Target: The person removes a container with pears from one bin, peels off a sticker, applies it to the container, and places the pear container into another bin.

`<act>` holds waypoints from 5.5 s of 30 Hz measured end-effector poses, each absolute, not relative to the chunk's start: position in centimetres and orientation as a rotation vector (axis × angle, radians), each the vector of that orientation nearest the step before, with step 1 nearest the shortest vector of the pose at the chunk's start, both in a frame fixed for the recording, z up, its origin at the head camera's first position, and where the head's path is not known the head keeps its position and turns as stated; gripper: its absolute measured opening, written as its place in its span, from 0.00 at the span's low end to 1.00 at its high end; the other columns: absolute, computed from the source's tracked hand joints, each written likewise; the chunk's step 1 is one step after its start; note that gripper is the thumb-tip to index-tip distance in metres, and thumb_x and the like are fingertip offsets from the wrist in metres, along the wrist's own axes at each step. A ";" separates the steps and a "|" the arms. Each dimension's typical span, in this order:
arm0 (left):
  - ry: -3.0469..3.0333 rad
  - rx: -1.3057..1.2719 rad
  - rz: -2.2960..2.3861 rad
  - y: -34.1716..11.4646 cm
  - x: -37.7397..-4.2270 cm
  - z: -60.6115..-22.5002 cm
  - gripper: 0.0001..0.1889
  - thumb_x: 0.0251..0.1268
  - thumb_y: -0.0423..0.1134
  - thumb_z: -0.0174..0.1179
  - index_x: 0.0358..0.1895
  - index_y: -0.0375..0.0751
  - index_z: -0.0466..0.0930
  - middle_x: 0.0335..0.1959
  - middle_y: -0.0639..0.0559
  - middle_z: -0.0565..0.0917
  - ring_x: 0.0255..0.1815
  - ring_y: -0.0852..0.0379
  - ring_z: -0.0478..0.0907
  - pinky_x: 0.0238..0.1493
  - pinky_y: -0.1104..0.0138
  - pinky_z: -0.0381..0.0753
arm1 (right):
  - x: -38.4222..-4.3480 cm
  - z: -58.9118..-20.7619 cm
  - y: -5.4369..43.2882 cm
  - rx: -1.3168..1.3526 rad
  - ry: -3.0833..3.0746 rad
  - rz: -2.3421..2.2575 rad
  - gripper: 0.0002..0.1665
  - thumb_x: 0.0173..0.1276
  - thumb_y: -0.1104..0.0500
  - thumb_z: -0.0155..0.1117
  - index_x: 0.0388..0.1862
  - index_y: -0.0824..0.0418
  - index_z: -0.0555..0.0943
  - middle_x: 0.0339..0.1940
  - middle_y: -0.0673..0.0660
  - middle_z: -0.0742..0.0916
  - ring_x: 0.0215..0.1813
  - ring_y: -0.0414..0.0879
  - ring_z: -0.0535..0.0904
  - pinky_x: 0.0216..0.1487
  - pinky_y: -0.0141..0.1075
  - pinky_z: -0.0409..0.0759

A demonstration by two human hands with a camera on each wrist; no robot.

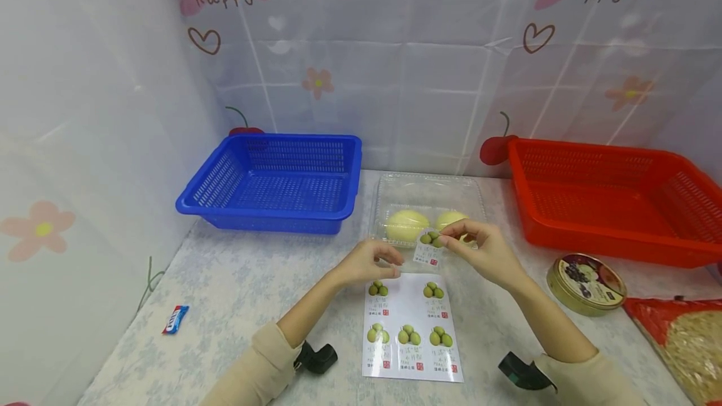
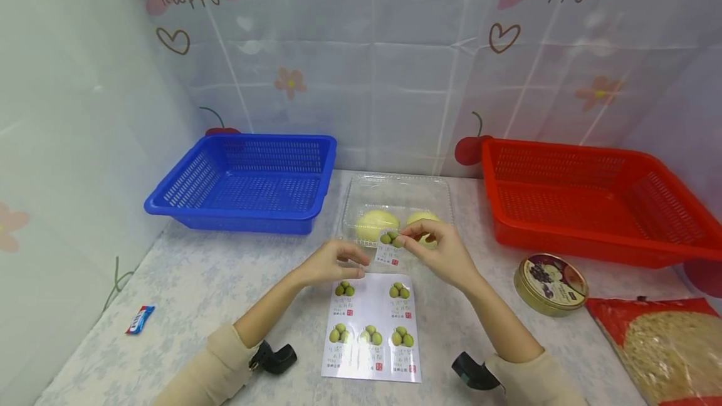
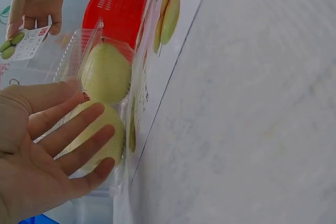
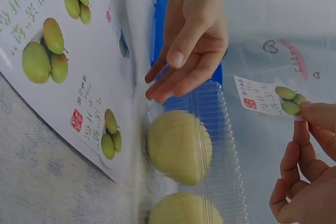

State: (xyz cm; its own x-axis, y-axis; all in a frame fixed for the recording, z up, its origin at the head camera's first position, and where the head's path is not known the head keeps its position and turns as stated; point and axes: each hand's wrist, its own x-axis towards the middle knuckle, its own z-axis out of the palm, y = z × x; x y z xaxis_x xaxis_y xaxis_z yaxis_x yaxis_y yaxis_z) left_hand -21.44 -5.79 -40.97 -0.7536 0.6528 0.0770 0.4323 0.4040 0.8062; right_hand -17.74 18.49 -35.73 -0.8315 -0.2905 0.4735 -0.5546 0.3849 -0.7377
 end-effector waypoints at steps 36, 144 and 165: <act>2.855 0.666 1.313 -4.0 -23.4 -39.2 0.40 0.56 0.49 0.66 0.68 0.32 0.61 0.72 0.29 0.48 0.73 0.34 0.46 0.65 0.38 0.51 | -25.0 -33.4 20.4 0.582 -2.529 1.398 0.11 0.64 0.63 0.64 0.39 0.71 0.83 0.34 0.65 0.86 0.31 0.36 0.77 0.32 0.28 0.76; 2.866 0.654 1.438 -4.2 -24.1 -40.9 0.32 0.65 0.49 0.53 0.67 0.32 0.65 0.70 0.27 0.56 0.70 0.32 0.53 0.65 0.39 0.56 | -29.8 -35.6 20.4 0.631 -2.780 1.224 0.09 0.63 0.68 0.62 0.39 0.73 0.82 0.33 0.65 0.86 0.34 0.51 0.78 0.35 0.26 0.75; 2.975 0.750 1.322 -3.8 -24.6 -38.5 0.22 0.61 0.43 0.60 0.55 0.33 0.77 0.64 0.32 0.68 0.70 0.36 0.57 0.66 0.41 0.57 | -29.7 -35.8 20.5 0.667 -2.768 1.122 0.09 0.62 0.69 0.61 0.39 0.73 0.83 0.32 0.64 0.86 0.33 0.48 0.76 0.34 0.28 0.75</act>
State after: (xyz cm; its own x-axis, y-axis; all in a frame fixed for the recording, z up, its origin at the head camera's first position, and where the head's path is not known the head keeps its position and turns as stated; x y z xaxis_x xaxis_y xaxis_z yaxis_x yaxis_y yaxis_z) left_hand -24.63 -3.82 -38.51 -0.8804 0.3178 0.3520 0.4742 0.5899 0.6536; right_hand -29.72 20.50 -35.78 -0.9017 -0.3639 0.2333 -0.4236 0.6364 -0.6446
